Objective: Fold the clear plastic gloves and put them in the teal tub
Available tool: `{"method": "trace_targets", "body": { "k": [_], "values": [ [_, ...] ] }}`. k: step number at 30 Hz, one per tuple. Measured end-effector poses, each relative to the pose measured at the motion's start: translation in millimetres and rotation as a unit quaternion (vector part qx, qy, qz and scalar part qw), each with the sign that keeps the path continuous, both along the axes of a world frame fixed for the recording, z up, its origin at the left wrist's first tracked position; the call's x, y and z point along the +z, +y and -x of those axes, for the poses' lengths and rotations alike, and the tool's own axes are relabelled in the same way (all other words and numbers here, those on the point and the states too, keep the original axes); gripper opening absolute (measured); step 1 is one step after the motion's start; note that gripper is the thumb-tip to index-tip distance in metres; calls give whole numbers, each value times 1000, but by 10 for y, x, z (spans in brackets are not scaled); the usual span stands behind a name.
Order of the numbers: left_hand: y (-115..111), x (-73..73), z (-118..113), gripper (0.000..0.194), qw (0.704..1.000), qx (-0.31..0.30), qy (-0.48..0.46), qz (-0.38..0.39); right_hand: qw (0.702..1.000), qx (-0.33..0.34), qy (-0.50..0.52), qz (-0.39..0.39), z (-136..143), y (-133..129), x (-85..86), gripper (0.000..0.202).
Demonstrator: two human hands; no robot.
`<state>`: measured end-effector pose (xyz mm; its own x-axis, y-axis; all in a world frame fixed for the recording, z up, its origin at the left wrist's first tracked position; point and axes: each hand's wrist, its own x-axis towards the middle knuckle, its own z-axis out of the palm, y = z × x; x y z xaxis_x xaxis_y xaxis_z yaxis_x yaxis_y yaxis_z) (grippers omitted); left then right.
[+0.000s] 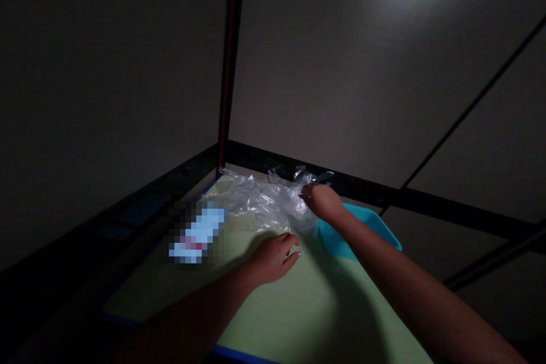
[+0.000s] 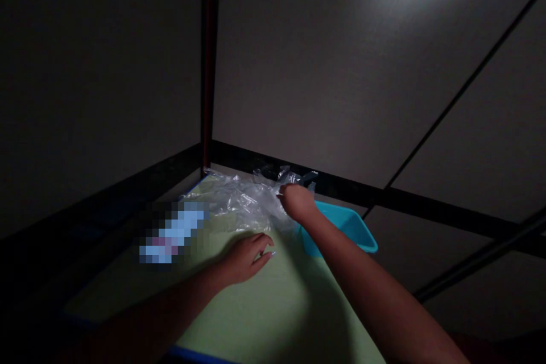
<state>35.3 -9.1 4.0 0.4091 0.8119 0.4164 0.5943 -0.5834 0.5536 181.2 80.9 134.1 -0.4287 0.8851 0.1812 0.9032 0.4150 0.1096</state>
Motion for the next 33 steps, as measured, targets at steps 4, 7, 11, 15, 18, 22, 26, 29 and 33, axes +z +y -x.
{"method": "trace_targets", "body": {
  "k": [4,7,11,15,18,22,26,29,33],
  "values": [
    [129,24,96,17,994,94,49,9,965,232,7,124,490,98,-367,39],
    [207,44,160,24,987,139,74,23,966,185,11,181,732,204,-627,50],
    [231,56,169,18,986,157,50,26,972,170,62,151,817,314,-763,59],
    [266,16,143,19,987,159,-24,11,971,159,153,90,663,354,-567,44],
    [339,-36,147,24,978,157,-140,19,892,145,423,68,494,261,-364,31],
    [450,-81,158,25,919,141,-360,76,733,112,657,134,305,-96,-355,29],
    [485,-54,117,60,848,94,-498,154,634,60,741,214,131,-489,-607,31],
    [438,1,85,68,829,39,-534,160,614,50,740,271,-19,-611,-823,40],
    [366,59,108,49,821,12,-513,251,638,17,724,262,-178,-561,-1116,47]
  ]
}}
